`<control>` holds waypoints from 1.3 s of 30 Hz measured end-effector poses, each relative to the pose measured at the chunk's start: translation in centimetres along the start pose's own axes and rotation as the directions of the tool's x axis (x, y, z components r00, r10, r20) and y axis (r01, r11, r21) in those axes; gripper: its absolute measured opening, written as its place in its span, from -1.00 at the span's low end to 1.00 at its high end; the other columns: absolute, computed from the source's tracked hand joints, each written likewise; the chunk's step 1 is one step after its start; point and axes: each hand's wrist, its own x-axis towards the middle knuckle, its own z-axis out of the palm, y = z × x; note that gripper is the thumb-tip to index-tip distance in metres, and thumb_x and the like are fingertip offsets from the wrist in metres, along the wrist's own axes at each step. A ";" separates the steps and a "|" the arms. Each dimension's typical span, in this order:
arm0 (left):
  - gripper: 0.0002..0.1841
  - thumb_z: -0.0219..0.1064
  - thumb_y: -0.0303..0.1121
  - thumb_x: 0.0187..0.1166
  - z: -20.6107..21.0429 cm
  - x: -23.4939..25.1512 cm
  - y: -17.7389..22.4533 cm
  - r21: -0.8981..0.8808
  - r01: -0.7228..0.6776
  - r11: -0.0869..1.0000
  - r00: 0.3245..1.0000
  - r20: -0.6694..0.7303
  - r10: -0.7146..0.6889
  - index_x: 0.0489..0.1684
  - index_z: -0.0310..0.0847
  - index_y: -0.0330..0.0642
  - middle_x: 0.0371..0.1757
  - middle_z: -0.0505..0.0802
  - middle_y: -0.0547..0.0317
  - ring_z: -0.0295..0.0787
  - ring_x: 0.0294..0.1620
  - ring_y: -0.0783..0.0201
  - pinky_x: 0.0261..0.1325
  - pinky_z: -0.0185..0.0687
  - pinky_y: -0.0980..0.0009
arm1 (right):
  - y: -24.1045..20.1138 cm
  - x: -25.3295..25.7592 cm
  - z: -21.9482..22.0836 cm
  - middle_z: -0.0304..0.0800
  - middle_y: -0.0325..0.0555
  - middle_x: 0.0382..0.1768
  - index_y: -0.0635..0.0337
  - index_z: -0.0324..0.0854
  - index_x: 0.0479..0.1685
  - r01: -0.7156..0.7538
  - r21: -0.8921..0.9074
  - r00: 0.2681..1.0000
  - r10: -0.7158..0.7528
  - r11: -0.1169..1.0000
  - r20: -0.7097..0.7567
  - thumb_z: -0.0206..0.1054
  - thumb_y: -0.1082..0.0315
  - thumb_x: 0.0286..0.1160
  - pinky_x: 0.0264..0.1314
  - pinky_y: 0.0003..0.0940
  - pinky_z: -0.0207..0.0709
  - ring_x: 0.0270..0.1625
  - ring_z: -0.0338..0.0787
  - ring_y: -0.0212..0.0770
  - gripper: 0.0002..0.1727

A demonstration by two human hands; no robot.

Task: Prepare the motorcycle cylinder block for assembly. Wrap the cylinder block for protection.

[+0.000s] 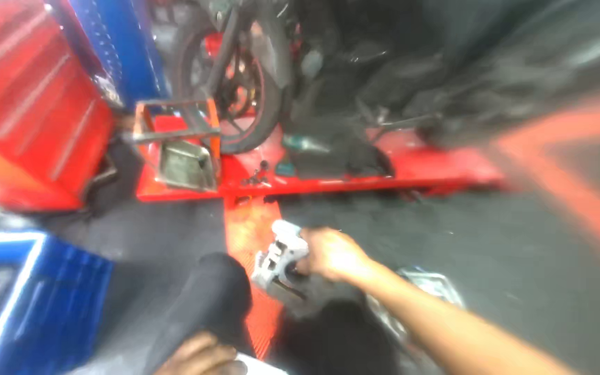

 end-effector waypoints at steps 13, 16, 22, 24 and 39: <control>-0.73 0.25 -0.08 0.75 -0.6 -3.9 5.0 0.089 -0.185 0.979 0.982 0.059 0.180 -0.20 0.71 -0.05 0.10 0.91 0.19 0.76 0.37 0.18 0.56 0.53 0.13 | -5.6 -13.3 3.8 0.79 -0.13 -0.21 -0.02 0.62 0.13 0.041 0.205 0.991 -0.066 0.978 0.118 0.54 -0.01 0.31 -0.03 0.09 0.66 -0.09 0.81 -0.08 -0.53; -0.67 0.18 -0.01 0.78 -2.2 -2.2 5.6 0.139 -0.149 0.979 0.988 0.059 0.142 -0.25 0.69 -0.02 -0.26 0.89 0.26 0.88 -0.04 0.29 0.18 0.76 0.27 | -6.5 -14.1 4.1 0.80 -0.15 -0.10 -0.09 0.59 0.24 0.023 0.201 1.000 -0.026 0.979 0.009 0.54 -0.07 0.28 0.06 0.10 0.67 0.00 0.81 -0.09 -0.45; -0.62 0.16 0.06 0.77 -3.5 1.3 5.7 0.024 -0.117 0.993 0.992 -0.052 0.118 -0.22 0.63 -0.03 -0.54 0.71 0.26 0.71 -0.54 0.29 -0.53 0.65 0.27 | -8.4 -16.2 3.0 0.82 -0.11 0.05 -0.17 0.49 0.49 0.112 0.310 0.992 -0.089 0.944 -0.087 0.61 0.00 0.25 0.21 0.12 0.66 0.12 0.82 -0.06 -0.28; -0.64 0.17 0.03 0.77 -3.5 2.6 5.6 -0.012 -0.131 0.991 0.982 -0.137 0.128 -0.18 0.66 -0.06 -0.48 0.76 0.24 0.75 -0.48 0.31 -0.44 0.72 0.28 | -9.2 -17.7 3.1 0.83 -0.13 0.05 -0.19 0.47 0.54 0.230 0.380 0.972 -0.191 0.896 -0.136 0.57 0.09 0.35 0.22 0.06 0.68 0.09 0.82 -0.11 -0.32; -0.62 0.18 0.20 0.69 -1.5 8.5 3.6 0.042 0.303 0.952 0.952 -0.066 -0.300 -0.09 0.66 0.14 -0.46 0.77 0.38 0.76 -0.40 0.38 -0.27 0.75 0.24 | -11.5 -22.7 12.9 0.78 -0.21 -0.06 -0.05 0.72 -0.32 0.226 0.386 0.469 0.248 0.894 -0.848 0.20 -0.03 0.65 0.19 -0.17 0.65 0.16 0.73 -0.17 -0.66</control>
